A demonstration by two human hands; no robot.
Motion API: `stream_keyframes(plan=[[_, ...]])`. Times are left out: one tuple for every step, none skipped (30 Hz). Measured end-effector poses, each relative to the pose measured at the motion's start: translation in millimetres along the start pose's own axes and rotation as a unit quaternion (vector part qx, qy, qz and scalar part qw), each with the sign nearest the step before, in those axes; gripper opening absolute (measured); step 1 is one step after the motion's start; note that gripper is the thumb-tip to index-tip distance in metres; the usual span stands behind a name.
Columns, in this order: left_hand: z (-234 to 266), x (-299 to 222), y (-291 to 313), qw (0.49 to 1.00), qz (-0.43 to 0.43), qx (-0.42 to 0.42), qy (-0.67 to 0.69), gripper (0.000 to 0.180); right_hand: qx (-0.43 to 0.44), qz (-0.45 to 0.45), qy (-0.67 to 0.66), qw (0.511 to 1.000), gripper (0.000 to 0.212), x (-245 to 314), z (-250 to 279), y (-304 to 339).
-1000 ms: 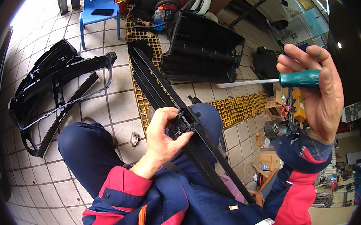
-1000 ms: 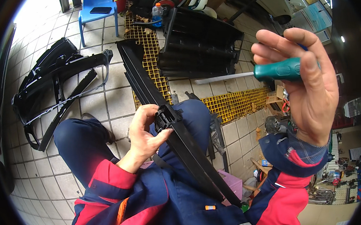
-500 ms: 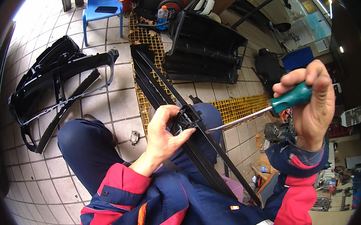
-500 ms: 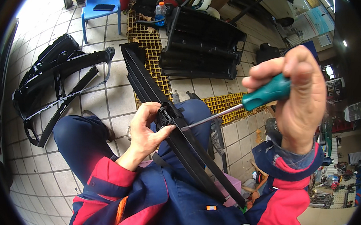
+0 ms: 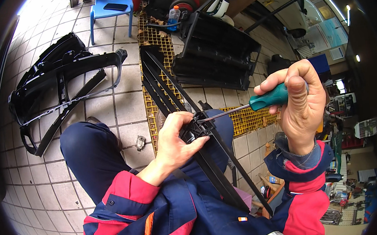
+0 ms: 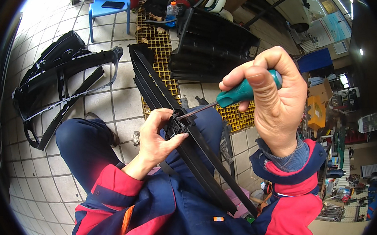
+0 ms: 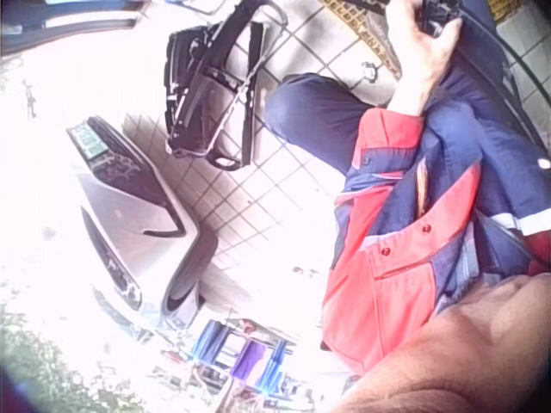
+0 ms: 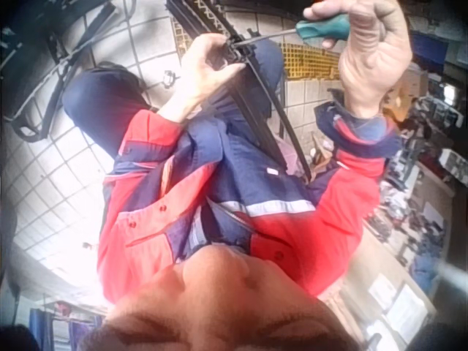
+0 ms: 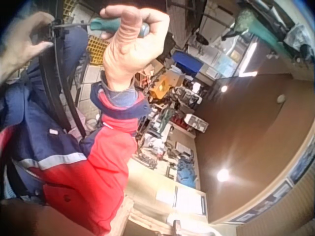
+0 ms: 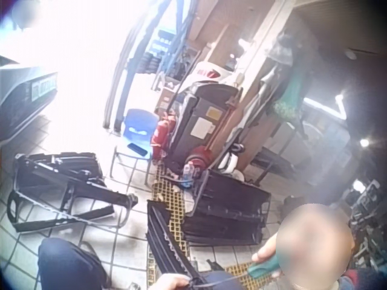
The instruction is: The person sits on the floor and uses a screwdriver to disassemble a black plastic car part, removing a small white component and setting the pieces aside.
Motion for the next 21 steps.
stream_keyframes(plan=[[-0.2,-0.4,-0.1,1.0,0.002,0.0,0.002,0.057,0.004,0.002,0.007,1.0,0.044,0.5,-2.2,0.5],[-0.2,-0.8,-0.1,1.0,0.001,-0.002,0.0,0.057,0.007,0.005,0.015,1.0,0.044,1.1,-4.6,0.7],[-0.2,-1.0,-0.2,1.0,0.0,-0.002,-0.002,0.057,0.014,0.015,0.021,1.0,0.043,2.4,-7.2,1.3],[-0.1,-1.3,0.0,1.0,-0.002,-0.003,-0.003,0.057,0.026,0.004,-0.005,1.0,0.038,4.5,-9.3,2.1],[0.0,-1.4,0.1,1.0,-0.004,-0.002,-0.01,0.057,0.031,0.012,0.02,0.999,0.036,6.8,-11.7,2.9],[0.2,-1.4,0.3,1.0,-0.006,-0.002,-0.016,0.057,0.031,0.017,0.035,0.999,0.035,8.7,-14.7,4.1],[0.6,-1.7,0.5,1.0,-0.015,-0.005,-0.026,0.058,0.032,0.02,0.05,0.998,0.036,10.5,-17.7,5.5],[0.3,-0.8,0.2,1.0,0.0,-0.002,-0.017,0.058,0.024,-0.017,0.064,0.997,0.038,13.7,-18.9,9.4],[0.1,-0.2,0.0,1.0,0.008,-0.003,-0.011,0.058,0.08,0.01,0.1,0.992,0.037,16.7,-19.3,4.0],[-0.1,0.2,-0.2,1.0,0.014,-0.002,-0.005,0.058,0.077,-0.003,0.091,0.993,0.036,17.4,-20.6,4.0],[-0.2,0.4,-0.3,1.0,0.015,-0.003,-0.008,0.058,0.073,-0.016,0.08,0.994,0.036,18.4,-20.9,3.3],[-0.2,0.4,-0.4,1.0,0.015,-0.005,-0.013,0.059,0.058,-0.034,0.084,0.994,0.036,19.4,-19.3,2.0],[0.2,0.4,-0.1,1.0,0.015,-0.007,-0.017,0.059,0.045,-0.052,0.089,0.994,0.036,20.1,-17.2,1.0],[0.4,0.1,0.4,1.0,0.014,-0.002,-0.021,0.06,0.036,-0.066,0.091,0.993,0.036,19.9,-15.4,-0.1],[0.8,-0.1,0.6,1.0,0.013,0.002,-0.026,0.061,0.039,-0.07,0.101,0.992,0.036,19.0,-13.5,-2.3],[1.2,-0.3,0.7,0.999,0.008,0.005,-0.034,0.063,0.046,-0.071,0.107,0.991,0.036,17.8,-10.9,-5.0],[1.5,-0.8,0.4,0.999,-0.007,0.017,-0.043,0.063,0.048,-0.078,0.116,0.989,0.036,16.1,-8.0,-7.2],[1.7,-1.1,-0.3,0.998,-0.027,0.027,-0.054,0.064,0.044,-0.074,0.142,0.986,0.036,14.1,-4.9,-8.4],[1.8,-1.5,-1.2,0.996,-0.052,0.035,-0.063,0.065,0.047,-0.065,0.156,0.984,0.036,12.7,-1.0,-10.4],[1.3,-1.2,-3.1,0.995,-0.069,0.048,-0.056,0.071,0.044,-0.067,0.174,0.981,0.036,10.4,3.6,-12.9],[1.3,-1.0,-4.1,0.994,-0.08,0.055,-0.058,0.071,0.045,-0.065,0.181,0.98,0.036,8.3,8.5,-15.6]])
Point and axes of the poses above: each hand's wrist, its own y-axis away from the middle knuckle, its own z-axis out of the back of the hand, x = y × z, the point moved 2 cm from there along -y, towards the middle knuckle, and after that the axes turned 3 degrees about -x, right-handed, at the moved point
